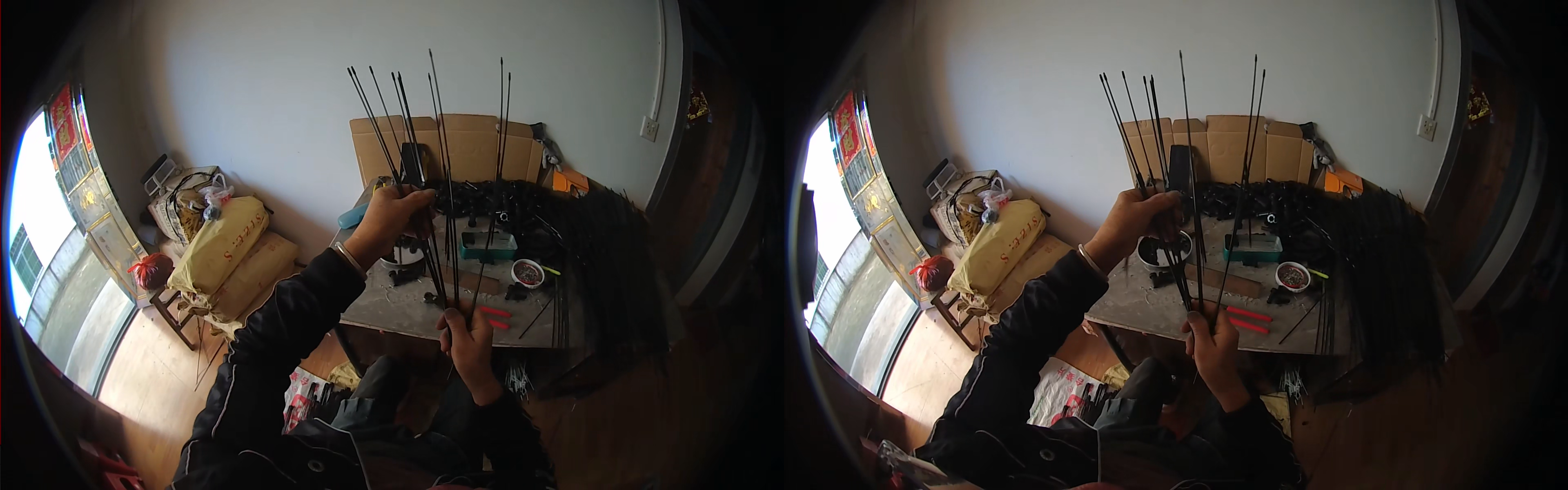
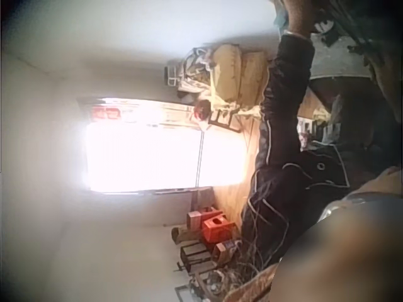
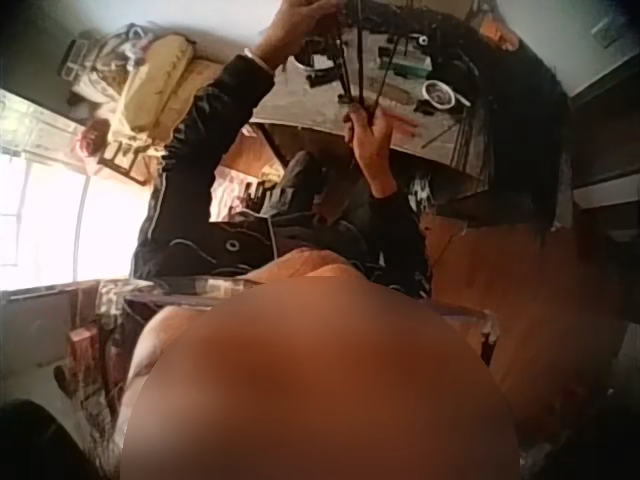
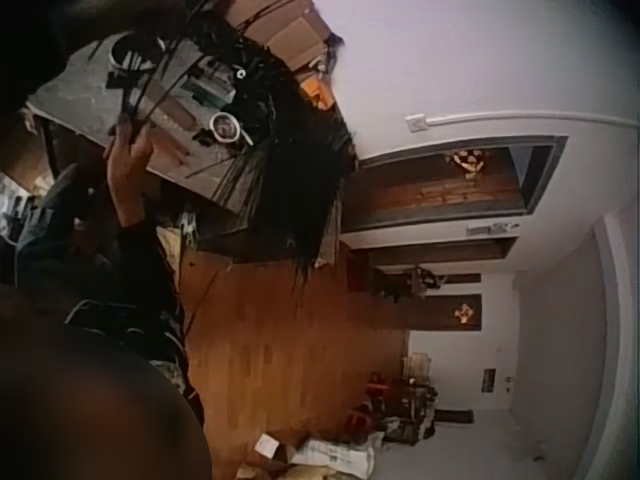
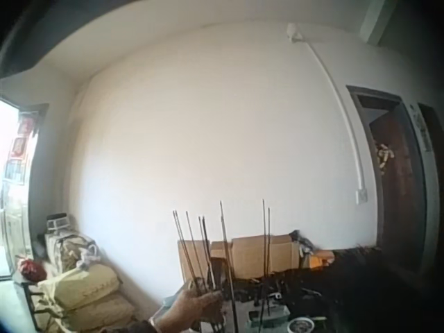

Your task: The recorder is assembling thin black rods into plastic connectors and trimming them using pliers at a workbench.

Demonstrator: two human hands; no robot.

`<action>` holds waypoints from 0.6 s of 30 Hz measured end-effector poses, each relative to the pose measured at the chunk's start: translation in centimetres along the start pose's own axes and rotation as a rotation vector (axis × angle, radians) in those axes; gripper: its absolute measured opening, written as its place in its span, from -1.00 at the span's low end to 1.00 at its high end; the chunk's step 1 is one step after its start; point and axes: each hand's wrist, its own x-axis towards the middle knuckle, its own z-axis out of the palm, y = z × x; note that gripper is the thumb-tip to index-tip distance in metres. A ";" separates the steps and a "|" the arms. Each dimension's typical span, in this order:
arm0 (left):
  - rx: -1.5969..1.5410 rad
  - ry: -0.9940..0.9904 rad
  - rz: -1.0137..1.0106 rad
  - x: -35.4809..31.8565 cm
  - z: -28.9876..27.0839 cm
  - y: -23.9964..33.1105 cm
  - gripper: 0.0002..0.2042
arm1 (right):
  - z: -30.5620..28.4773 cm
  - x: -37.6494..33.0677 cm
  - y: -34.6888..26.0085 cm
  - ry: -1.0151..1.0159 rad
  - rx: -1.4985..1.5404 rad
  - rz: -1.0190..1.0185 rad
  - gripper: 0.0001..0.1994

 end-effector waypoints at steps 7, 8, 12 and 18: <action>0.207 0.084 0.065 -0.1 0.3 0.1 -0.71 | 0.1 0.1 0.1 0.033 -0.005 0.000 -0.86; 0.208 0.085 0.066 -0.1 0.4 0.0 -0.71 | 0.0 0.2 0.2 0.027 0.012 -0.009 -0.87; 0.159 0.080 0.063 0.3 0.4 -0.5 -0.70 | 0.2 0.2 -0.1 0.034 -0.015 -0.026 -0.88; 0.056 -0.074 -0.049 0.0 0.5 -0.1 -0.57 | 0.1 0.0 0.2 -0.014 -0.052 -0.096 -0.87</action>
